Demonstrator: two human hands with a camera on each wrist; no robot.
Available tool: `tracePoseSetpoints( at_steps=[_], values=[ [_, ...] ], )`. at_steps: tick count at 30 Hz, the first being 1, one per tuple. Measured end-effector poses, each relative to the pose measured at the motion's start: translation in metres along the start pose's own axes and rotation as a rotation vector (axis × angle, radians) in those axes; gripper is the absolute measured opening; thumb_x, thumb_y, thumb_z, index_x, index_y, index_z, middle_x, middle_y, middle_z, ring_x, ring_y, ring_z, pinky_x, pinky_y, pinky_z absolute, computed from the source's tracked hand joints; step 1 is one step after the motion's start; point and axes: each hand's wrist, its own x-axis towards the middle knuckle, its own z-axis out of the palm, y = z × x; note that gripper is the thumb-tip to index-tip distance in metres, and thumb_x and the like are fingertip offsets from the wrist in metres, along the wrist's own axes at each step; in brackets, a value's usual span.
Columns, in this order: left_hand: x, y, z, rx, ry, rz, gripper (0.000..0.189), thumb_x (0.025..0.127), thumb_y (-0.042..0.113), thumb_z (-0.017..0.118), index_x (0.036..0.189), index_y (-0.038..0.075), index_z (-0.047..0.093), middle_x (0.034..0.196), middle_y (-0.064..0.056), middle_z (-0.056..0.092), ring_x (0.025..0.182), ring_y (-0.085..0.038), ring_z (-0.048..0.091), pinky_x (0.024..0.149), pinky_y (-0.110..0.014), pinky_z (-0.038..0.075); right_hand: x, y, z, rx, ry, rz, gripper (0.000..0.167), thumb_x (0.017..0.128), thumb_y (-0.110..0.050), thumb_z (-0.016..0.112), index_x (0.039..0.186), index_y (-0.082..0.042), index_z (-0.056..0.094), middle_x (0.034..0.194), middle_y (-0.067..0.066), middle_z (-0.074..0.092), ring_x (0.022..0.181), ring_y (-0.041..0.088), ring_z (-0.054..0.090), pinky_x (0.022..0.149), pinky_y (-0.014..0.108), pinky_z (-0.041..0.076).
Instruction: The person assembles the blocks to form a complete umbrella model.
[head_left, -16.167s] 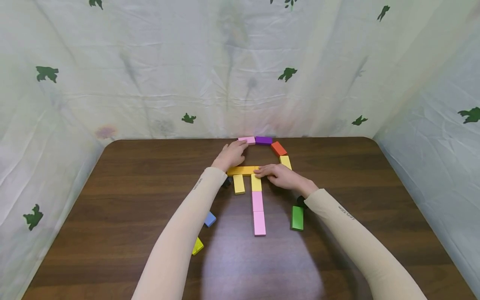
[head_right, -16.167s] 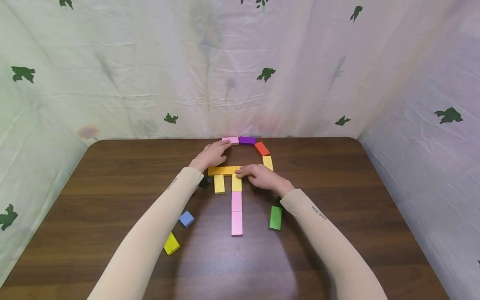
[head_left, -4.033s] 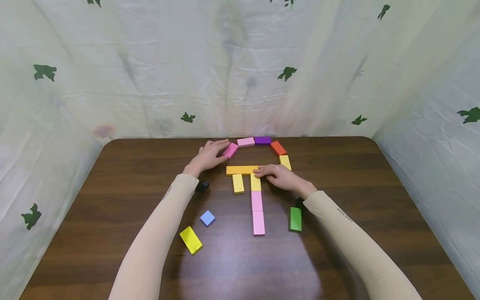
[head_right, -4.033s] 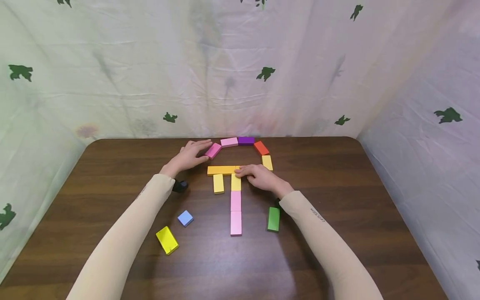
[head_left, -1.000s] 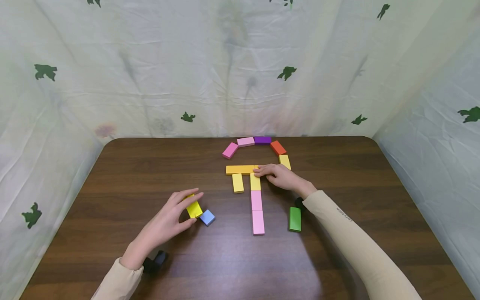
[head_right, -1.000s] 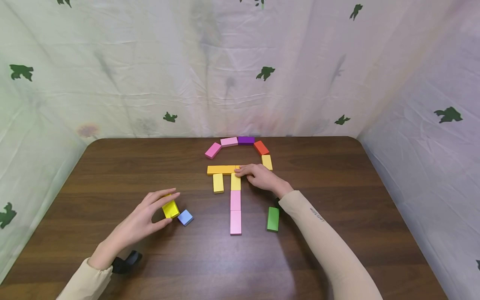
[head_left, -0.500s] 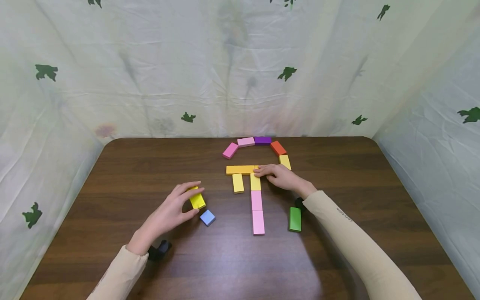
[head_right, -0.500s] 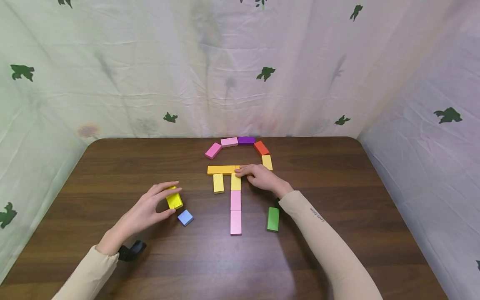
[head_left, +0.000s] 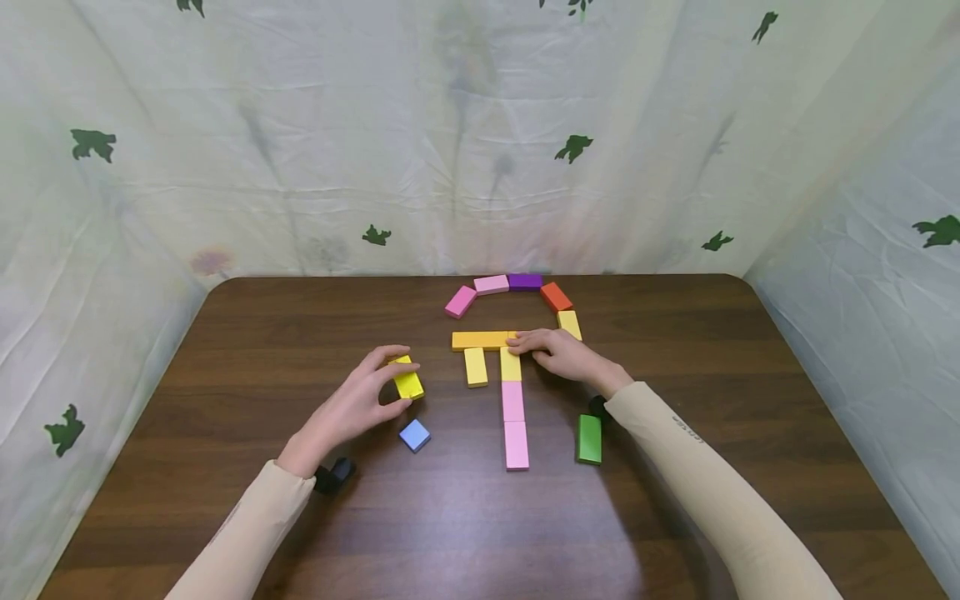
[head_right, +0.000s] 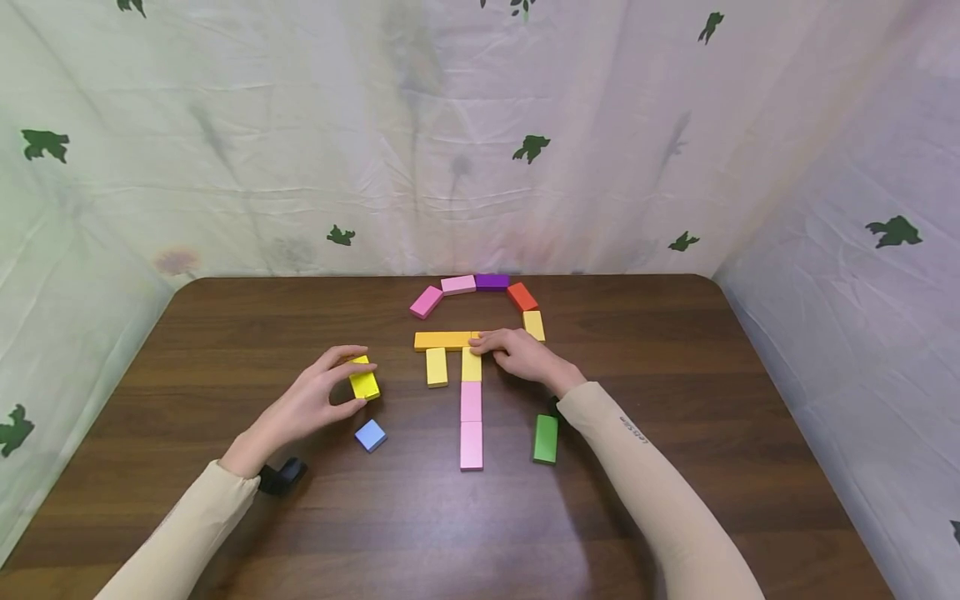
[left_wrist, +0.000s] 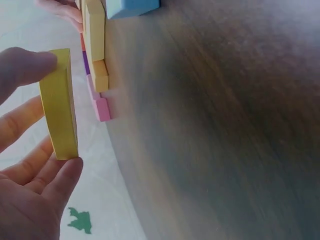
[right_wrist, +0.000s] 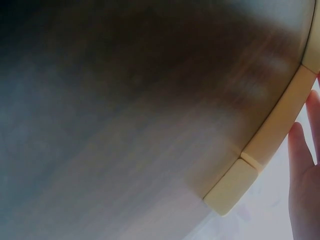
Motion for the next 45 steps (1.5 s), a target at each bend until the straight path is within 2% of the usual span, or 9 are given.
tracePoseSetpoints(
  at_steps=[5,10,18,22,25,35,45],
  values=[
    [0.012,-0.009,0.006,-0.002,0.019,0.015,0.047,0.077,0.005,0.078,0.121,-0.001,0.063,0.128,-0.018,0.049,0.116,-0.034,0.048,0.094,-0.048,0.044,0.0,0.0,0.0,-0.003,0.005,-0.004,0.04,0.091,0.006,0.049,0.127,-0.006,0.063,0.133,0.003,0.057,0.131,0.022,0.043,0.106,0.04,0.034],
    [0.025,-0.017,0.009,-0.02,0.012,0.001,0.045,0.078,0.004,0.076,0.121,-0.001,0.063,0.129,-0.018,0.048,0.116,-0.033,0.048,0.095,-0.047,0.044,0.0,0.0,0.0,0.003,0.003,-0.002,0.04,0.092,0.006,0.049,0.127,-0.007,0.063,0.134,0.003,0.057,0.131,0.022,0.043,0.106,0.04,0.034],
    [0.046,-0.027,0.011,-0.026,-0.041,-0.038,0.044,0.082,0.006,0.072,0.124,0.0,0.062,0.135,-0.017,0.047,0.123,-0.035,0.038,0.101,-0.049,0.037,-0.001,-0.002,0.001,0.005,0.001,0.004,0.04,0.091,0.006,0.048,0.127,-0.006,0.063,0.133,0.004,0.057,0.131,0.023,0.043,0.106,0.041,0.034],
    [0.056,-0.034,0.015,-0.025,-0.071,-0.067,0.045,0.083,0.006,0.07,0.127,0.001,0.06,0.138,-0.016,0.046,0.126,-0.033,0.037,0.103,-0.048,0.035,0.0,0.0,0.002,0.005,0.001,0.012,0.04,0.091,0.006,0.049,0.127,-0.006,0.063,0.133,0.004,0.057,0.131,0.022,0.043,0.106,0.04,0.034],
    [0.064,-0.038,0.018,-0.025,-0.08,-0.062,0.046,0.084,0.005,0.069,0.128,0.0,0.058,0.138,-0.017,0.046,0.127,-0.033,0.038,0.105,-0.048,0.034,0.0,0.001,0.002,-0.005,0.006,0.006,0.04,0.091,0.006,0.049,0.126,-0.006,0.063,0.133,0.004,0.057,0.131,0.022,0.044,0.106,0.04,0.034],
    [0.089,-0.041,0.026,0.002,-0.119,-0.049,0.049,0.084,0.004,0.066,0.13,-0.005,0.054,0.137,-0.02,0.046,0.127,-0.035,0.04,0.107,-0.047,0.031,0.0,0.002,0.002,0.001,0.009,-0.003,0.041,0.091,0.007,0.048,0.126,-0.006,0.063,0.133,0.004,0.057,0.13,0.022,0.044,0.106,0.04,0.034],
    [0.102,-0.042,0.029,-0.009,-0.161,-0.069,0.051,0.085,0.001,0.064,0.133,-0.006,0.05,0.136,-0.021,0.048,0.126,-0.033,0.044,0.105,-0.044,0.035,0.0,0.002,0.002,0.011,0.008,0.006,0.04,0.091,0.006,0.049,0.127,-0.006,0.063,0.133,0.004,0.057,0.13,0.022,0.044,0.106,0.039,0.034]
  ],
)
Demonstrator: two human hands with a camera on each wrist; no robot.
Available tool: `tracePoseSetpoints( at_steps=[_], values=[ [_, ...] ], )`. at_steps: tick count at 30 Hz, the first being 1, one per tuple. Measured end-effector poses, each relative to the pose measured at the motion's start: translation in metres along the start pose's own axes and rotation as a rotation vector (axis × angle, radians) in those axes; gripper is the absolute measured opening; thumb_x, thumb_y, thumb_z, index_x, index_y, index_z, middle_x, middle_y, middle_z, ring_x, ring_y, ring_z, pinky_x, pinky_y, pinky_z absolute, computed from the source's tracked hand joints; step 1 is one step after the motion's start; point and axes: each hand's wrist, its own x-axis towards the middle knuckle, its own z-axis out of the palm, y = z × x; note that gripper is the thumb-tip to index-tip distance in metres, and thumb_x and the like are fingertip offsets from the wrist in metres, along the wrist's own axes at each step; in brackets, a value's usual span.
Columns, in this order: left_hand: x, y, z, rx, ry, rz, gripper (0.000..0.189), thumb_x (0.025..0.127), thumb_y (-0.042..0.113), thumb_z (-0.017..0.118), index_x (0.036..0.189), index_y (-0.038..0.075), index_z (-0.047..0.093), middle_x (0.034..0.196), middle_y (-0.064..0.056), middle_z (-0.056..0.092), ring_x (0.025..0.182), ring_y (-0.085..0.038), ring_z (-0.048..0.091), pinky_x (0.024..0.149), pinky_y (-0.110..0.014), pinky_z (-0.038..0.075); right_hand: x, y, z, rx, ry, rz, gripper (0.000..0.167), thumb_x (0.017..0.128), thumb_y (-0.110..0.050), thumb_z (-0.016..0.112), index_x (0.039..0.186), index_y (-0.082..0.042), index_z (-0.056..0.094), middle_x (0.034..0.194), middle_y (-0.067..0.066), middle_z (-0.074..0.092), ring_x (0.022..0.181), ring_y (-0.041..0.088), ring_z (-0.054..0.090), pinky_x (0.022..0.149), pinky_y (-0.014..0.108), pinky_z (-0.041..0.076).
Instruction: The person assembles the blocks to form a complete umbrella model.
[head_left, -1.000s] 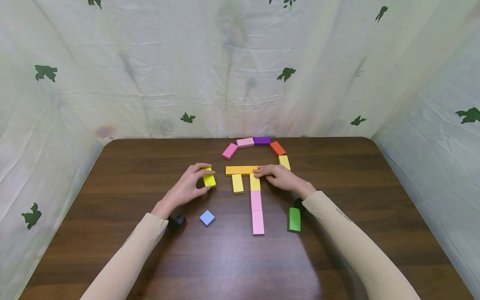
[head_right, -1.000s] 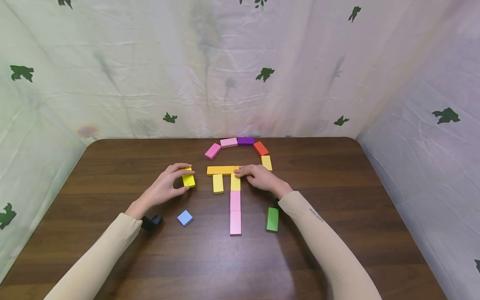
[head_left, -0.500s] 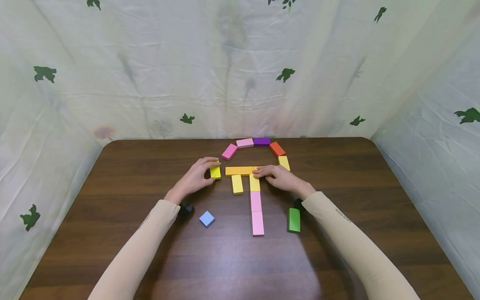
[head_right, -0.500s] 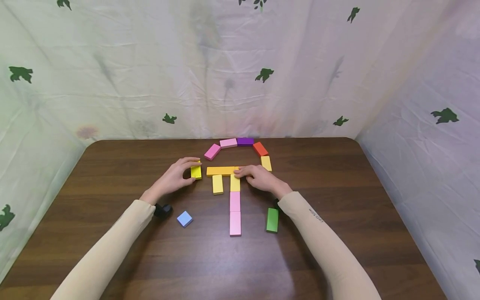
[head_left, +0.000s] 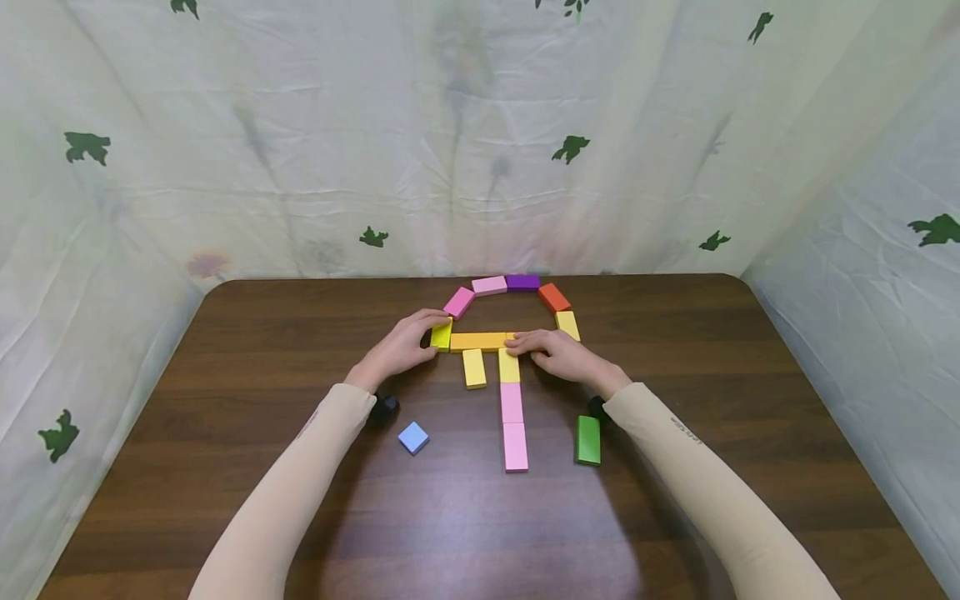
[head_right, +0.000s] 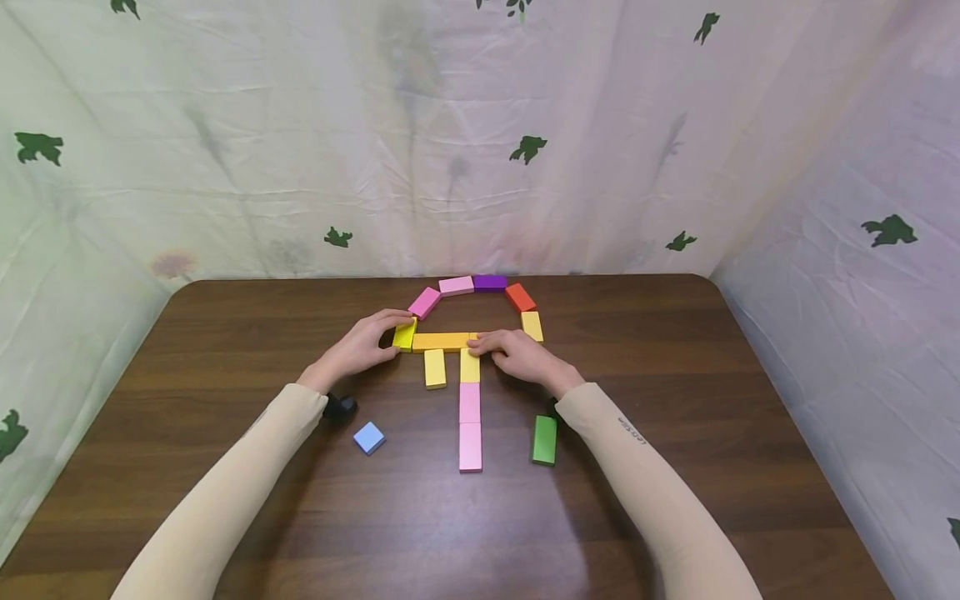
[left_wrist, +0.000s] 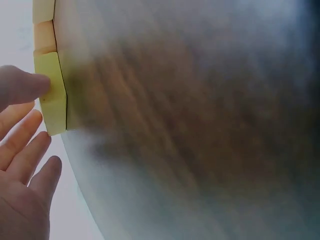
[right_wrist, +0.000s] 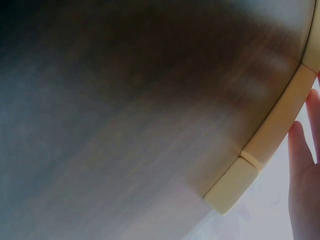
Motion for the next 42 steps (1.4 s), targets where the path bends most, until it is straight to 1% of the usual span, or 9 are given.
tracePoseSetpoints(
  at_steps=[7,13,16,19,22,29,36,40,42],
  values=[
    [0.005,-0.002,0.0,0.008,-0.041,-0.033,0.052,0.087,0.003,0.064,0.136,-0.005,0.048,0.141,-0.022,0.044,0.13,-0.034,0.04,0.107,-0.044,0.032,0.0,0.0,0.0,-0.005,0.001,-0.001,0.04,0.091,0.007,0.049,0.126,-0.006,0.063,0.133,0.004,0.057,0.13,0.022,0.044,0.106,0.04,0.034],
    [0.009,-0.001,-0.002,0.049,-0.117,-0.06,0.065,0.086,0.011,0.063,0.144,-0.002,0.038,0.15,-0.02,0.032,0.14,-0.035,0.022,0.112,-0.049,0.02,0.0,0.0,0.0,-0.01,0.001,-0.004,0.04,0.091,0.007,0.048,0.127,-0.006,0.063,0.133,0.004,0.057,0.131,0.022,0.043,0.106,0.04,0.034],
    [0.011,0.001,-0.003,0.091,-0.137,-0.07,0.07,0.085,0.016,0.063,0.146,-0.001,0.034,0.151,-0.019,0.03,0.142,-0.035,0.017,0.112,-0.052,0.015,0.0,-0.001,0.0,-0.009,0.0,0.0,0.04,0.091,0.006,0.049,0.127,-0.006,0.063,0.133,0.004,0.057,0.131,0.022,0.043,0.106,0.04,0.034],
    [0.013,0.001,-0.004,0.127,-0.143,-0.09,0.072,0.085,0.019,0.064,0.147,-0.001,0.033,0.152,-0.019,0.03,0.142,-0.034,0.016,0.112,-0.052,0.014,0.0,-0.002,0.0,-0.006,-0.003,0.005,0.04,0.091,0.006,0.049,0.127,-0.006,0.063,0.133,0.003,0.057,0.131,0.021,0.043,0.106,0.039,0.034],
    [0.014,0.001,-0.002,0.141,-0.146,-0.1,0.073,0.085,0.02,0.063,0.147,0.0,0.032,0.152,-0.018,0.028,0.142,-0.034,0.016,0.113,-0.051,0.014,0.0,-0.002,-0.001,-0.004,-0.005,0.013,0.04,0.092,0.006,0.049,0.127,-0.007,0.063,0.133,0.002,0.057,0.131,0.02,0.043,0.107,0.039,0.033],
    [0.012,0.002,-0.004,0.12,-0.143,-0.099,0.075,0.083,0.021,0.065,0.147,0.0,0.033,0.152,-0.019,0.027,0.141,-0.036,0.018,0.112,-0.048,0.018,0.0,-0.002,-0.001,-0.001,-0.005,0.011,0.04,0.092,0.006,0.049,0.127,-0.006,0.063,0.133,0.003,0.057,0.131,0.021,0.043,0.107,0.039,0.034],
    [0.014,0.001,-0.004,0.128,-0.163,-0.12,0.076,0.085,0.024,0.065,0.149,0.003,0.03,0.153,-0.017,0.026,0.142,-0.033,0.016,0.113,-0.049,0.015,0.0,-0.002,-0.001,0.005,0.001,0.005,0.039,0.091,0.006,0.05,0.126,-0.006,0.063,0.132,0.003,0.058,0.131,0.022,0.043,0.106,0.04,0.034],
    [0.015,0.0,-0.004,0.115,-0.169,-0.134,0.077,0.084,0.025,0.065,0.15,0.004,0.03,0.154,-0.016,0.025,0.143,-0.032,0.014,0.113,-0.049,0.013,0.0,-0.001,0.0,0.006,0.003,0.004,0.039,0.091,0.006,0.05,0.126,-0.006,0.063,0.132,0.003,0.058,0.131,0.021,0.043,0.106,0.039,0.034],
    [0.016,0.0,-0.004,0.113,-0.166,-0.129,0.077,0.084,0.024,0.066,0.149,0.003,0.03,0.154,-0.016,0.025,0.143,-0.032,0.014,0.113,-0.05,0.013,0.001,0.0,0.0,0.005,0.001,0.015,0.039,0.091,0.006,0.05,0.126,-0.007,0.063,0.132,0.003,0.058,0.131,0.02,0.043,0.106,0.038,0.034]
  ],
)
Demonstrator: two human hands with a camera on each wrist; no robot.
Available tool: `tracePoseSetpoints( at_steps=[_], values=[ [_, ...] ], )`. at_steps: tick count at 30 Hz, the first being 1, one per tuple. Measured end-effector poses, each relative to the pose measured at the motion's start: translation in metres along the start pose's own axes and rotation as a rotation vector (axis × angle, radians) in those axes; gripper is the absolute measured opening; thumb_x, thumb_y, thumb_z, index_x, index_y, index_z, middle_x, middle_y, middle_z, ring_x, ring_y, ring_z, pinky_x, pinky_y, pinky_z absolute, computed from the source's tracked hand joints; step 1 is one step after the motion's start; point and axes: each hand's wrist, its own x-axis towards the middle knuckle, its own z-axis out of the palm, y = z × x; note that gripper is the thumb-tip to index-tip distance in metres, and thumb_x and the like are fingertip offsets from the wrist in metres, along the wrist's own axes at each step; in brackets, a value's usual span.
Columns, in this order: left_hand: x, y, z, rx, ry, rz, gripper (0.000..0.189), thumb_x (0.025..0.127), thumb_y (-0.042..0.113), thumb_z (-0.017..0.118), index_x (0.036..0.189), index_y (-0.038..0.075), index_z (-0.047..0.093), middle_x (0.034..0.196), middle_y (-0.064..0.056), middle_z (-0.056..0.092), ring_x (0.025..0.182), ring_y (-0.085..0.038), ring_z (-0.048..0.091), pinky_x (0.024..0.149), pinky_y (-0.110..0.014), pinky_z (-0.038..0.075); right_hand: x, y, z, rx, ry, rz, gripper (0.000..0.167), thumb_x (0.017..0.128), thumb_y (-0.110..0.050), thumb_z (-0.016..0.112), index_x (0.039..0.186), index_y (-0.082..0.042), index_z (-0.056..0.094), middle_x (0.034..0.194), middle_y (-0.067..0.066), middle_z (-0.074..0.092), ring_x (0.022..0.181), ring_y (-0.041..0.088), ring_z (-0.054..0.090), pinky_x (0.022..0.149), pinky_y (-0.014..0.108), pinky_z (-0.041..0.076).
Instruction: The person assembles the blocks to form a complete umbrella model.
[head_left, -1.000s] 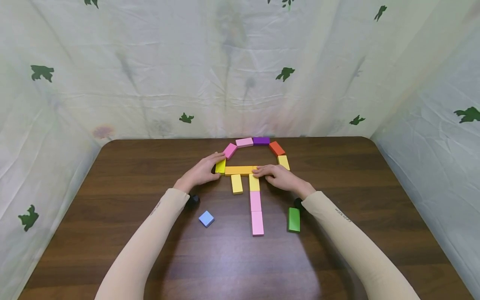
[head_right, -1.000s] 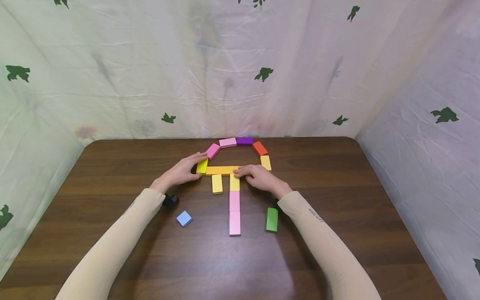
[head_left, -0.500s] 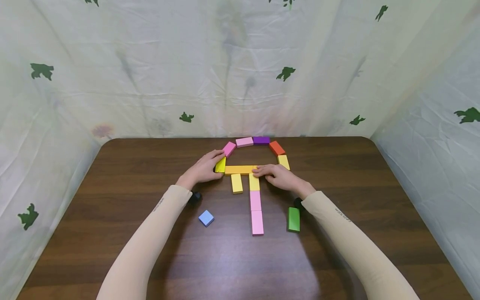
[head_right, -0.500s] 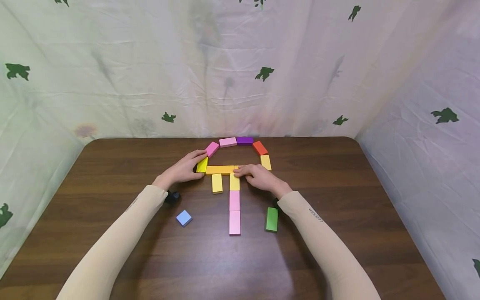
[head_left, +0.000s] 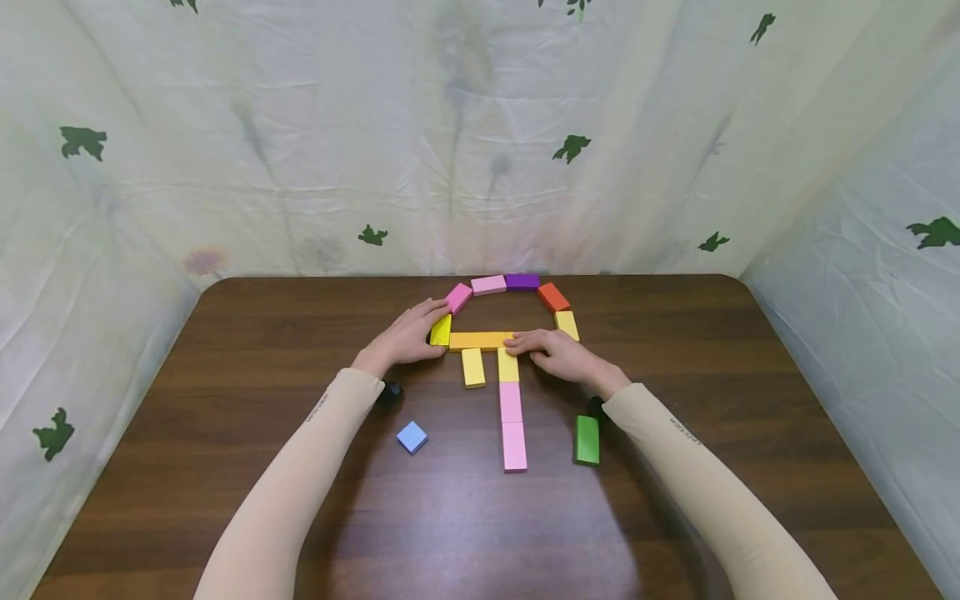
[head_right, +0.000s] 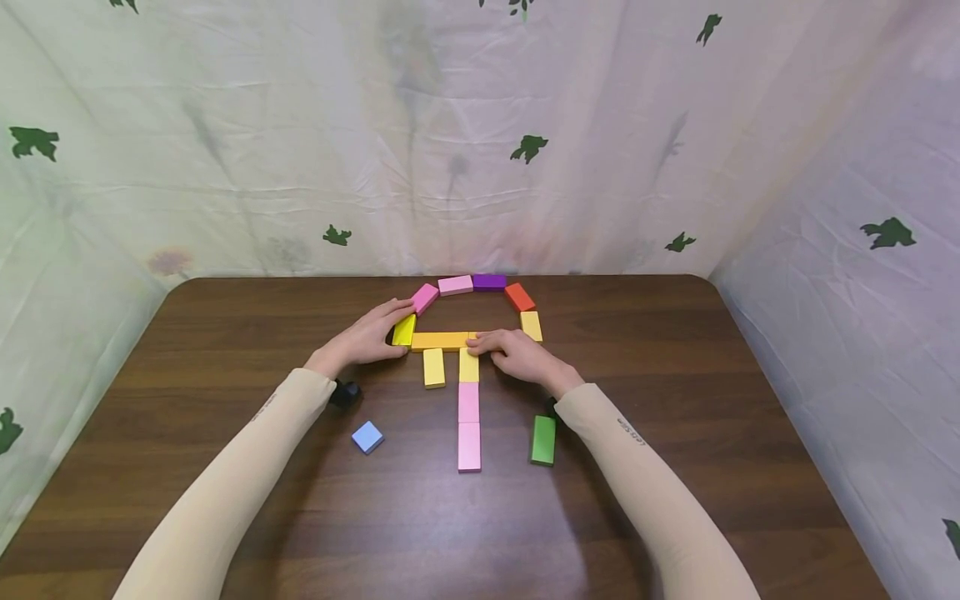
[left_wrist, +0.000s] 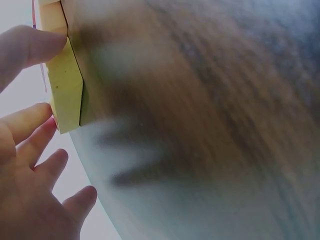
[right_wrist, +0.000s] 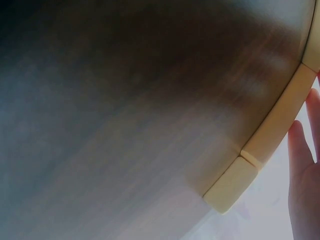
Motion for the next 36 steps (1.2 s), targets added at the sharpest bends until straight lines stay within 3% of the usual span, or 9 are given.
tracePoseSetpoints(
  at_steps=[6,13,19,27,36],
  values=[
    [-0.002,-0.001,0.0,-0.001,0.008,0.018,0.077,0.084,0.024,0.066,0.149,0.002,0.03,0.154,-0.016,0.025,0.143,-0.034,0.014,0.112,-0.053,0.013,0.0,0.0,0.0,0.002,-0.005,0.022,0.04,0.092,0.005,0.05,0.127,-0.008,0.064,0.132,0.001,0.058,0.131,0.018,0.043,0.107,0.037,0.033],
    [-0.019,-0.004,-0.001,-0.011,0.032,0.035,0.073,0.087,0.026,0.066,0.148,0.004,0.033,0.153,-0.015,0.028,0.143,-0.034,0.014,0.111,-0.056,0.012,-0.001,-0.002,0.0,-0.001,-0.003,0.005,0.039,0.092,0.005,0.05,0.127,-0.007,0.063,0.132,0.002,0.058,0.131,0.02,0.043,0.106,0.038,0.034],
    [-0.03,-0.003,-0.003,-0.009,-0.01,0.019,0.067,0.09,0.026,0.063,0.147,0.004,0.036,0.154,-0.012,0.027,0.143,-0.033,0.011,0.11,-0.059,0.01,-0.002,-0.002,0.0,-0.007,0.003,-0.018,0.039,0.092,0.007,0.05,0.126,-0.006,0.063,0.132,0.004,0.058,0.131,0.022,0.043,0.107,0.04,0.033],
    [-0.031,-0.002,0.0,0.022,-0.014,0.016,0.066,0.092,0.027,0.06,0.148,0.004,0.034,0.155,-0.013,0.024,0.143,-0.034,0.012,0.11,-0.06,0.01,-0.001,-0.002,0.0,-0.009,0.005,-0.036,0.039,0.091,0.007,0.049,0.127,-0.005,0.063,0.132,0.005,0.057,0.13,0.021,0.044,0.107,0.04,0.033],
    [-0.033,0.001,0.003,0.018,0.012,0.012,0.066,0.091,0.024,0.061,0.148,0.004,0.033,0.155,-0.014,0.025,0.143,-0.035,0.013,0.11,-0.06,0.01,-0.001,-0.002,-0.001,0.004,-0.006,0.01,0.039,0.092,0.005,0.05,0.127,-0.008,0.064,0.133,0.002,0.057,0.131,0.018,0.043,0.107,0.037,0.033]
  ],
)
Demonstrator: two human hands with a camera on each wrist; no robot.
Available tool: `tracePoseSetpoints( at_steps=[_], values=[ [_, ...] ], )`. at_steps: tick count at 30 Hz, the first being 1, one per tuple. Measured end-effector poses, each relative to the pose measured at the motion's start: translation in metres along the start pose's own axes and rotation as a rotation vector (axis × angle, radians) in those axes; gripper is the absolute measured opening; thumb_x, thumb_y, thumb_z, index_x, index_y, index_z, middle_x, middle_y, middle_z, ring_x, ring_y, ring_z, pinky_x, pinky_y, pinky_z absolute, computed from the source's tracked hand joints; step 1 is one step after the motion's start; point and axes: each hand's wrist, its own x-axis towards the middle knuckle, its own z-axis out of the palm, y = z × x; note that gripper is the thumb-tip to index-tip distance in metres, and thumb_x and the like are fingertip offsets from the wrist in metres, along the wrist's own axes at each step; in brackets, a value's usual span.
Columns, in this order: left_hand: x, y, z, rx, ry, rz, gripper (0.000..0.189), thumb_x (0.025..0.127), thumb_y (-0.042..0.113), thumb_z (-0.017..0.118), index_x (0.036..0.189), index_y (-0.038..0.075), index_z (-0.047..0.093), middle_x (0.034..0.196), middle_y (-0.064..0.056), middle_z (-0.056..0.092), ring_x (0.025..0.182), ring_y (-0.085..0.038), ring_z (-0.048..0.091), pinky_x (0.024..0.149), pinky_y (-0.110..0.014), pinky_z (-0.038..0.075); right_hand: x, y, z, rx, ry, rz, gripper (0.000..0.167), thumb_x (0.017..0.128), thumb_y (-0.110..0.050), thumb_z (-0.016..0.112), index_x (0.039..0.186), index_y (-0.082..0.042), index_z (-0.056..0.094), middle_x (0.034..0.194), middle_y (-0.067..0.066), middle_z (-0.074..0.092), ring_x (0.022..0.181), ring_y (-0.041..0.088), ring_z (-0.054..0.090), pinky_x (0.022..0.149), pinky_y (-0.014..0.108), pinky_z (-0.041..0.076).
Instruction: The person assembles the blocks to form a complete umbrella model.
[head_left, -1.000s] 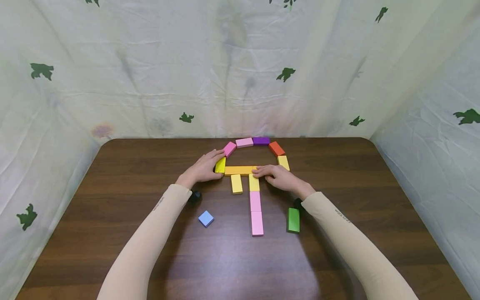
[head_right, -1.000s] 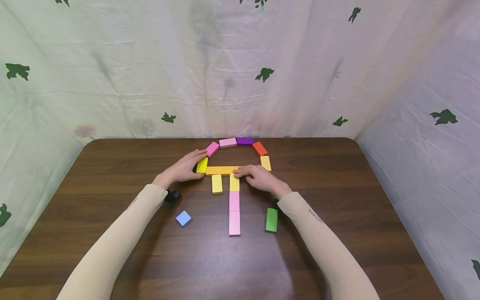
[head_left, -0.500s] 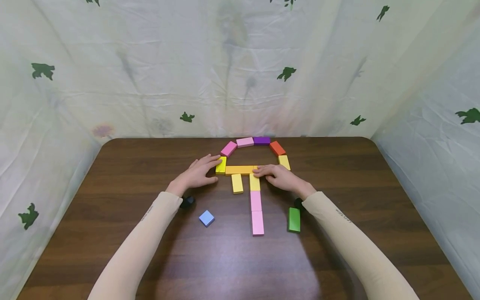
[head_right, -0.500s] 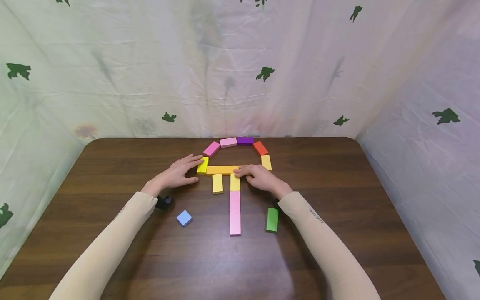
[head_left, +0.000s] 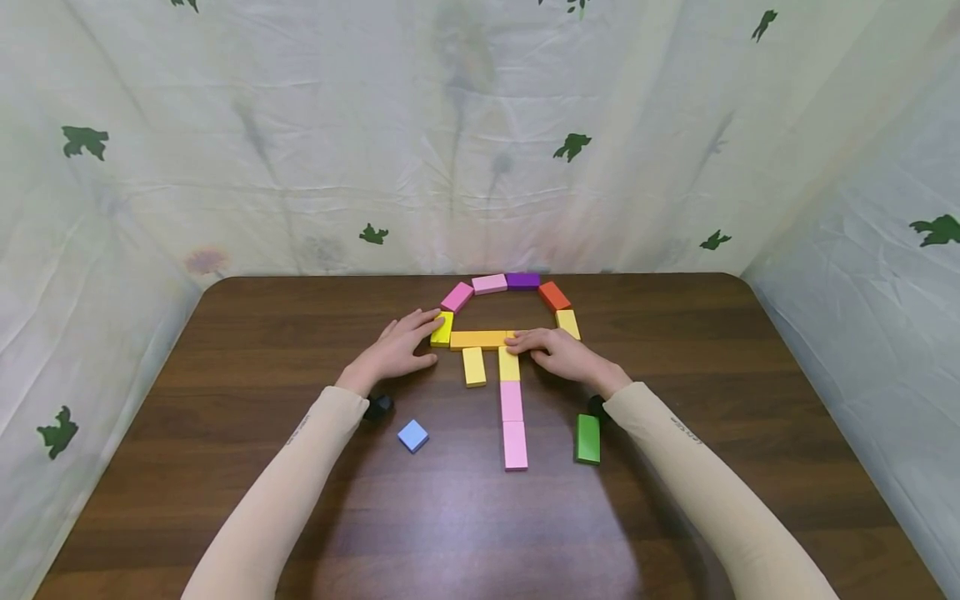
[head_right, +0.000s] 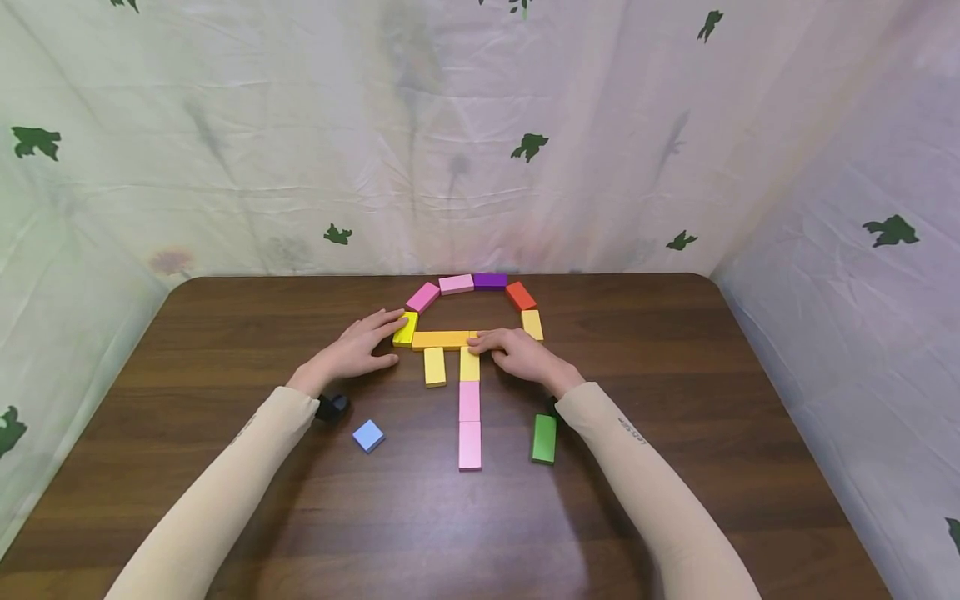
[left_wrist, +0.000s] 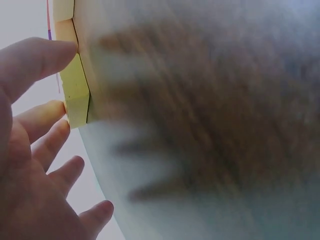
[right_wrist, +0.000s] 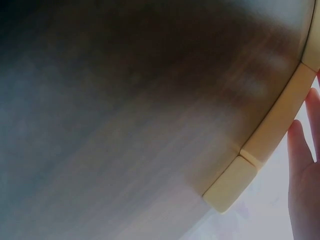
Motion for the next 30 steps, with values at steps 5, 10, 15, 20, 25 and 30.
tracePoseSetpoints(
  at_steps=[5,10,15,20,25,30],
  values=[
    [0.0002,-0.0015,0.0029,0.024,0.01,-0.002,0.066,0.091,0.024,0.06,0.149,0.006,0.033,0.154,-0.015,0.024,0.142,-0.036,0.013,0.109,-0.061,0.01,0.0001,-0.0001,0.0,-0.006,0.006,-0.032,0.039,0.092,0.006,0.05,0.127,-0.006,0.063,0.132,0.004,0.057,0.13,0.021,0.044,0.106,0.039,0.034],
    [-0.0002,-0.0026,0.0046,0.03,0.013,0.005,0.067,0.091,0.025,0.061,0.149,0.006,0.032,0.155,-0.015,0.023,0.142,-0.037,0.013,0.109,-0.062,0.01,0.0001,0.0001,0.0,-0.007,0.009,-0.038,0.039,0.092,0.006,0.05,0.127,-0.006,0.063,0.132,0.004,0.057,0.13,0.022,0.044,0.106,0.04,0.034],
    [-0.0012,-0.002,0.0055,0.024,0.013,0.01,0.068,0.091,0.025,0.062,0.15,0.007,0.031,0.155,-0.015,0.022,0.142,-0.037,0.012,0.109,-0.062,0.01,-0.0002,0.0005,0.0004,-0.016,0.012,-0.044,0.039,0.092,0.006,0.05,0.126,-0.005,0.063,0.132,0.004,0.058,0.131,0.022,0.044,0.106,0.04,0.034],
    [-0.0009,-0.0024,0.0067,0.022,0.018,0.016,0.069,0.091,0.024,0.061,0.15,0.005,0.031,0.155,-0.015,0.022,0.142,-0.038,0.012,0.109,-0.062,0.01,-0.0002,0.0011,0.0007,-0.024,0.013,-0.053,0.039,0.091,0.006,0.049,0.127,-0.005,0.063,0.132,0.005,0.057,0.13,0.022,0.044,0.106,0.04,0.034],
    [-0.0027,-0.0016,0.0068,0.004,0.016,0.025,0.07,0.091,0.024,0.061,0.15,0.004,0.03,0.156,-0.016,0.02,0.142,-0.039,0.011,0.109,-0.063,0.009,0.0004,0.0019,0.0013,-0.015,0.013,-0.05,0.039,0.091,0.006,0.049,0.126,-0.005,0.063,0.133,0.005,0.057,0.131,0.022,0.043,0.106,0.04,0.034],
    [-0.0084,0.0023,0.0045,-0.021,0.017,0.044,0.07,0.091,0.025,0.062,0.15,0.006,0.029,0.156,-0.016,0.02,0.142,-0.038,0.01,0.109,-0.062,0.009,0.0003,0.0032,0.0012,-0.014,0.017,-0.049,0.039,0.091,0.006,0.049,0.126,-0.005,0.064,0.132,0.005,0.057,0.131,0.022,0.043,0.106,0.04,0.034]
  ],
)
